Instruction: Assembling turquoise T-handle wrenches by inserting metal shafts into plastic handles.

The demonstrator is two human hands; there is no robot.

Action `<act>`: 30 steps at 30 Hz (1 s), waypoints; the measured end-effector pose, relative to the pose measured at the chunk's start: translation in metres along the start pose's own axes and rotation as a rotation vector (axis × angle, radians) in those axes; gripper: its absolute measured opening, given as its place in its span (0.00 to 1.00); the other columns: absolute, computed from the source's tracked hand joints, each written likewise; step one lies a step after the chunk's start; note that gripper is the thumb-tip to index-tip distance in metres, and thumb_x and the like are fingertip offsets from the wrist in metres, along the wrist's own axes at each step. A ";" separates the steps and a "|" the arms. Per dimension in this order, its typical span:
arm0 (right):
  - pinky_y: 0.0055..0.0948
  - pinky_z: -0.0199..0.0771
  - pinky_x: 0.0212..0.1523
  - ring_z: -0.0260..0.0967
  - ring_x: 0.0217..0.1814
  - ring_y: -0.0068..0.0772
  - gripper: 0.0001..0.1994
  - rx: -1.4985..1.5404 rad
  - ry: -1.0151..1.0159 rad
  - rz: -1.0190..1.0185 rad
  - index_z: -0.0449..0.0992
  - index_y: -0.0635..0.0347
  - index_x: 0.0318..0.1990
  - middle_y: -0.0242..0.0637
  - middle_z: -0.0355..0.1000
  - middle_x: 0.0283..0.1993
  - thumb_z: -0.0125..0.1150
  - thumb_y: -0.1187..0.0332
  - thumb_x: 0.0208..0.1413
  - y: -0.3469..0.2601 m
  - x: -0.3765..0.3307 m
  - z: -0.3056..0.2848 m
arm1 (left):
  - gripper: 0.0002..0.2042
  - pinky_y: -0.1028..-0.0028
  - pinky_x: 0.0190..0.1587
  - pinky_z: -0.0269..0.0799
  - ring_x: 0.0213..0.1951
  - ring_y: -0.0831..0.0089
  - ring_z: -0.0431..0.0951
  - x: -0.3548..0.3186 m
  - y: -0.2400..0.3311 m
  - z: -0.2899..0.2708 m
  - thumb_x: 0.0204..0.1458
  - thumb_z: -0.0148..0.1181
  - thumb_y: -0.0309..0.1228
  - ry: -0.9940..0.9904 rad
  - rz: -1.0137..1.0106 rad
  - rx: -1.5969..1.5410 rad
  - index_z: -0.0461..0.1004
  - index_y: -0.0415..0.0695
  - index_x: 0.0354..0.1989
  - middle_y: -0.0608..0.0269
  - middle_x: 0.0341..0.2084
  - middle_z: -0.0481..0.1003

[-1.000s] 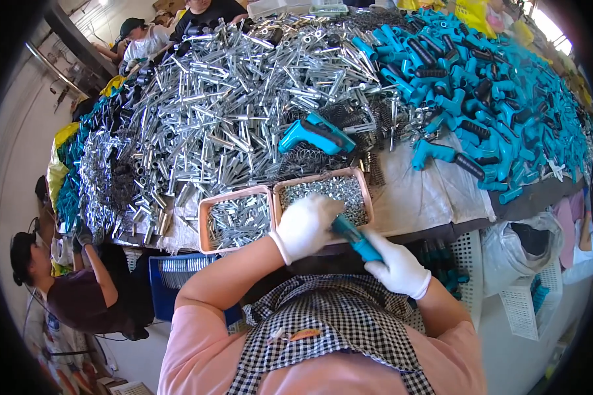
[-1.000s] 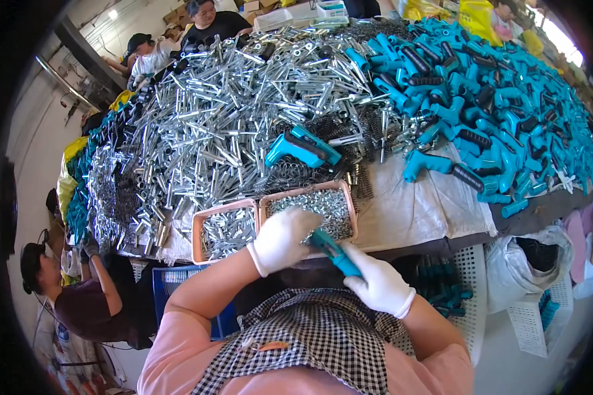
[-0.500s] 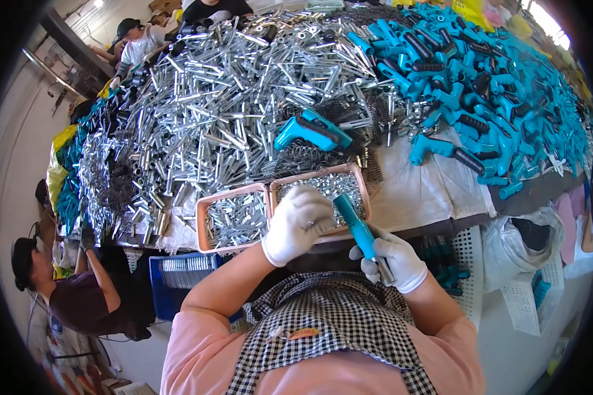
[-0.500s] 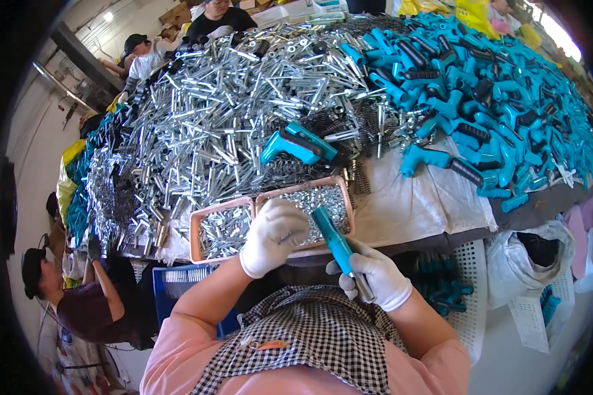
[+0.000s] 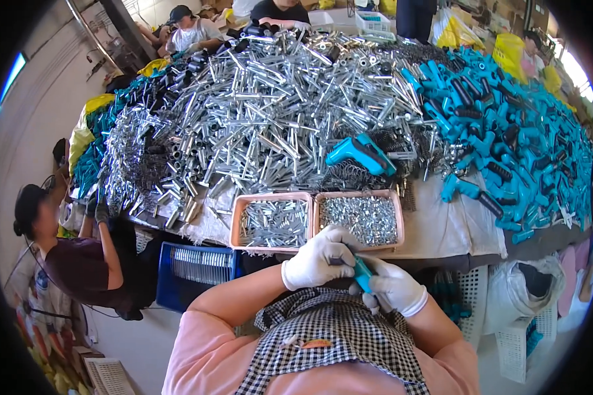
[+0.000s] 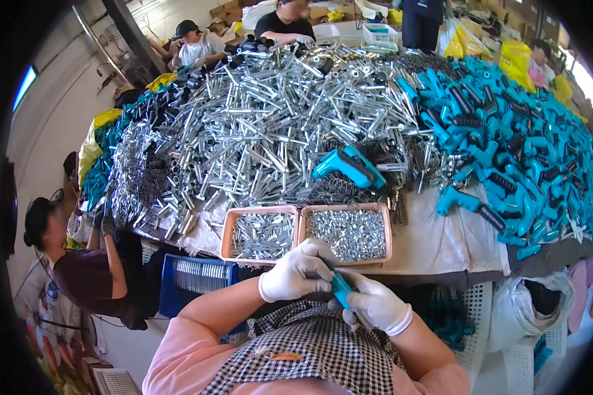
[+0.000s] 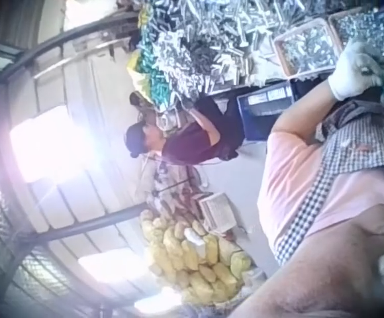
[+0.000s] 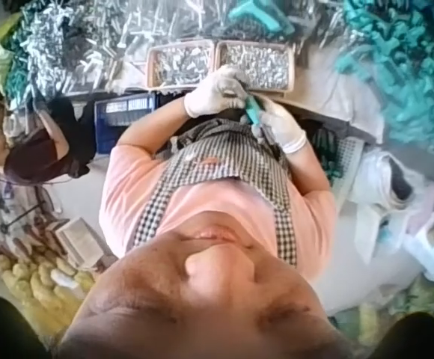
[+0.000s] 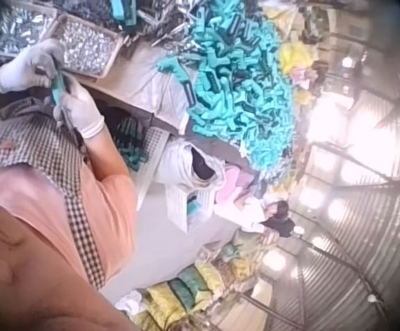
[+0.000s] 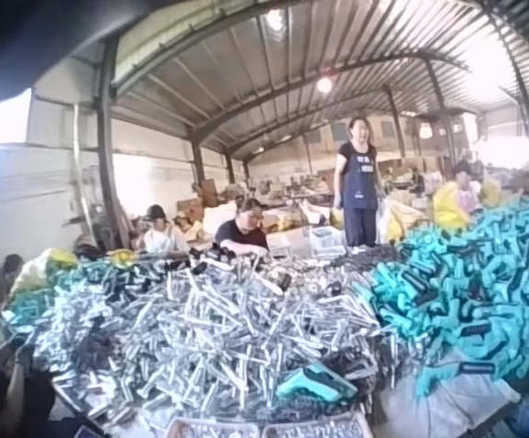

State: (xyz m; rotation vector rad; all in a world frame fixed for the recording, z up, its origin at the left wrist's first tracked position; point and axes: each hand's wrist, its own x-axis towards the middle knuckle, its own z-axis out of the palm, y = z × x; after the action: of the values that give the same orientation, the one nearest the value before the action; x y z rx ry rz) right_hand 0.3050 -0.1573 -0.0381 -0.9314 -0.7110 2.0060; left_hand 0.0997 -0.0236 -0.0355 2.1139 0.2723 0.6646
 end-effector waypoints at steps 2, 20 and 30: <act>0.23 0.73 0.29 0.70 0.27 0.23 0.33 -0.409 0.035 -0.015 0.53 0.63 0.70 0.39 0.74 0.39 0.53 0.75 0.55 -0.007 0.003 0.007 | 0.21 0.62 0.48 0.73 0.44 0.54 0.77 0.000 0.008 -0.008 0.35 0.76 0.30 -0.124 -0.183 0.063 0.75 0.41 0.39 0.55 0.39 0.76; 0.38 0.77 0.35 0.76 0.35 0.44 0.37 -1.745 -0.007 -0.802 0.70 0.62 0.56 0.44 0.77 0.37 0.73 0.52 0.39 -0.022 0.026 0.012 | 0.19 0.60 0.33 0.73 0.30 0.51 0.79 -0.030 0.006 -0.013 0.38 0.69 0.42 -0.332 -0.391 0.128 0.76 0.39 0.31 0.47 0.27 0.77; 0.32 0.71 0.17 0.66 0.21 0.32 0.39 -0.185 0.077 -0.230 0.46 0.61 0.69 0.43 0.71 0.34 0.61 0.58 0.57 -0.032 0.062 -0.017 | 0.29 0.57 0.42 0.75 0.40 0.49 0.77 0.046 -0.023 -0.162 0.35 0.75 0.49 0.325 -0.220 0.908 0.77 0.39 0.41 0.47 0.34 0.77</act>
State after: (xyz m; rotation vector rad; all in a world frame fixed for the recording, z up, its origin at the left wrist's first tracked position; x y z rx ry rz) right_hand 0.3064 -0.0858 -0.0470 -0.9806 -0.9290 1.7163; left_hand 0.0497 0.1207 0.0385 2.7397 1.1464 0.8463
